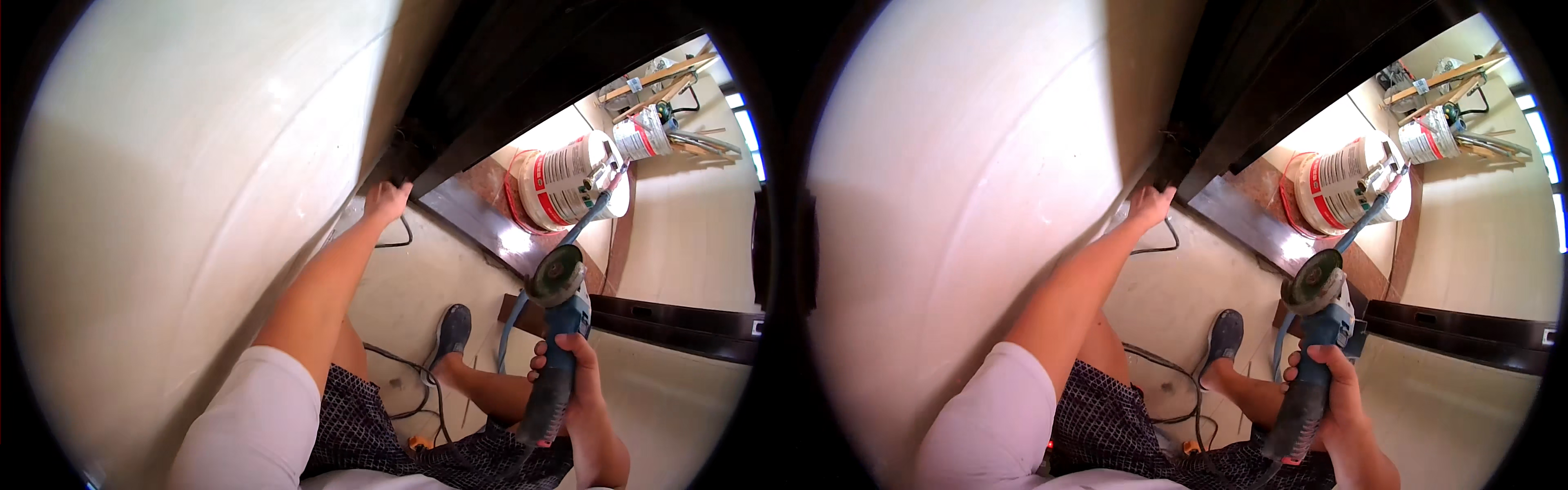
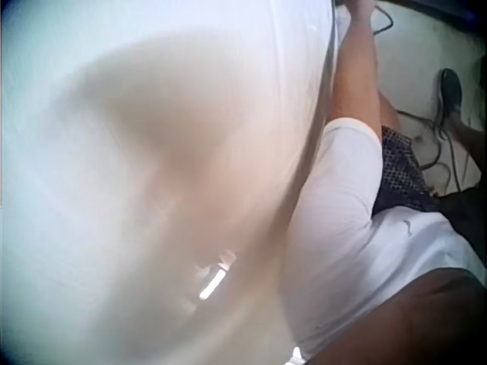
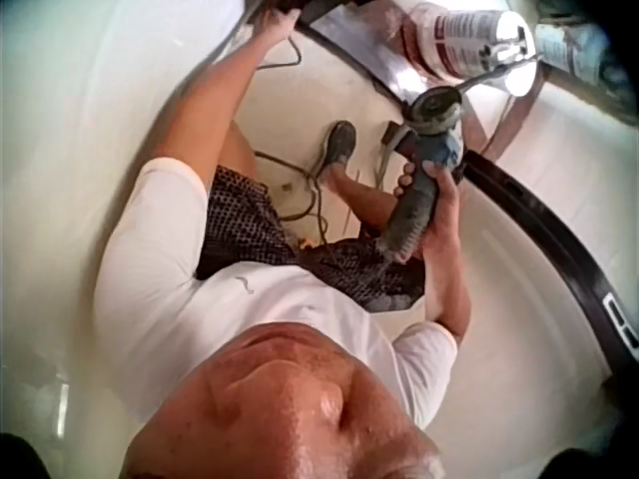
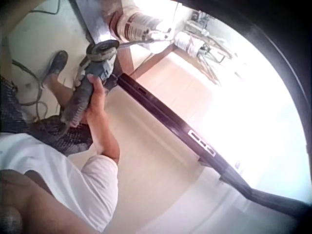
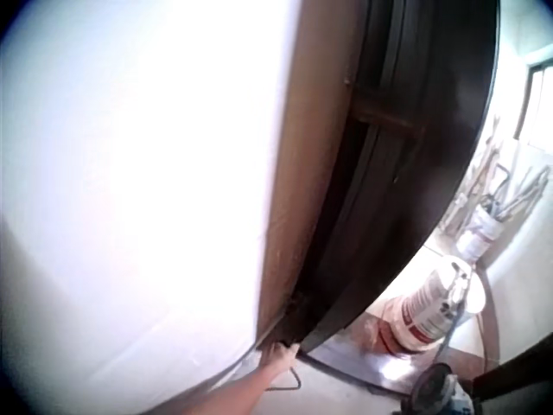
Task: The person uses an angle grinder to cut through metal parts of a door frame and a lower metal structure, creating visible sparks while holding the tool with both hands.
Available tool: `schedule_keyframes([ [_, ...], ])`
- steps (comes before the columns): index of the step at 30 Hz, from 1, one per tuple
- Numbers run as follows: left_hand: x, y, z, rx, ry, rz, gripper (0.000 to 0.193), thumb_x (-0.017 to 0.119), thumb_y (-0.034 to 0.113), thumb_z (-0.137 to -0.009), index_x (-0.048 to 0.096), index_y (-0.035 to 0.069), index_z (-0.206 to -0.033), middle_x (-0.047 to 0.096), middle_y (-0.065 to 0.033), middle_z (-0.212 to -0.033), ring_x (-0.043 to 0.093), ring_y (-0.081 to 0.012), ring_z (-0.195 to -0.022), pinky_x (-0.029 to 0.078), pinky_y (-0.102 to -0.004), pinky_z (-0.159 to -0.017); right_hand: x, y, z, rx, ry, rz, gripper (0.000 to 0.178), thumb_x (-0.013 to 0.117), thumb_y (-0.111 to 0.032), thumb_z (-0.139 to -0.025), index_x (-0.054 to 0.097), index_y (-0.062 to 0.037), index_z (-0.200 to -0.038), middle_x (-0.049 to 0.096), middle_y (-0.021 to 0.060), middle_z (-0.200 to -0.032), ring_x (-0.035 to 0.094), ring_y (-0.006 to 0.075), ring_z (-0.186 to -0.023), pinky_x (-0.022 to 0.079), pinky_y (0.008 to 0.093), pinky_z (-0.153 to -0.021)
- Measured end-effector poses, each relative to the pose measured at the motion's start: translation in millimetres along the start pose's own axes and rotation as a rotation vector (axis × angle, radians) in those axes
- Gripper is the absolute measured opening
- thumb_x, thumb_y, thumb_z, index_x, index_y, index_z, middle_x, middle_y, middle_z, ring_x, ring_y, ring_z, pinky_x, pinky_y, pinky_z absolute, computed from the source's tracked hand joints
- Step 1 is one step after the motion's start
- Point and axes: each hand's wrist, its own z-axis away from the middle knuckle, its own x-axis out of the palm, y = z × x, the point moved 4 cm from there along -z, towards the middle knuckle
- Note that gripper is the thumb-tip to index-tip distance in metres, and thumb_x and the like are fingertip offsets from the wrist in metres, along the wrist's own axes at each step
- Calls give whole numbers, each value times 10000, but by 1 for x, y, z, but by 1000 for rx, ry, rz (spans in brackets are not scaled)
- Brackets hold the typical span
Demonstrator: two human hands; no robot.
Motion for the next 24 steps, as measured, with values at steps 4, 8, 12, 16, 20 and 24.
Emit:
schedule_keyframes([
  [4,0,-46,64,-153,-179,25,832,464,682,-1022,744,-55,-1288,679,-308,-1402,637,-440,-1352,494,-497,-1161,18,17,4,-27,10,125,321,727,-260,-910,612,-49,-1122,684,87,-929,693,222,-784,616,402,-734],
  [8,44,-77,99,-235,-245,-33,777,484,655,-1021,749,-13,-1316,706,-260,-1395,659,-417,-1339,504,-483,-1159,36,24,-3,12,-48,372,250,716,-254,-926,645,-33,-1019,693,98,-879,701,218,-771,618,386,-722],
  [12,75,-125,103,-272,-304,-152,723,480,626,-1057,715,37,-1405,653,-205,-1508,631,-407,-1387,523,-553,-1124,67,24,-47,-50,-207,532,216,731,-197,-951,644,-13,-1023,706,108,-874,712,214,-747,626,370,-720],
  [16,67,-112,114,-192,-434,-339,608,500,514,-1095,681,69,-1467,584,-174,-1601,600,-422,-1419,546,-631,-1059,83,36,-109,-93,-303,589,212,751,-173,-957,642,-9,-1037,725,111,-889,723,211,-738,629,367,-692],
  [20,19,-66,124,-27,-410,-574,472,525,333,-1075,724,48,-1394,658,-160,-1524,695,-426,-1292,582,-597,-1014,102,54,-144,-93,-341,525,268,759,-252,-969,648,-18,-1040,732,113,-899,730,213,-743,622,361,-681],
  [24,-26,-53,133,-26,-518,-352,435,507,285,-1043,744,-40,-1206,734,-275,-1321,755,-416,-1093,614,-556,-896,154,78,-189,-83,-410,415,546,699,-547,-995,633,-21,-1125,728,132,-891,729,239,-732,612,383,-682],
])
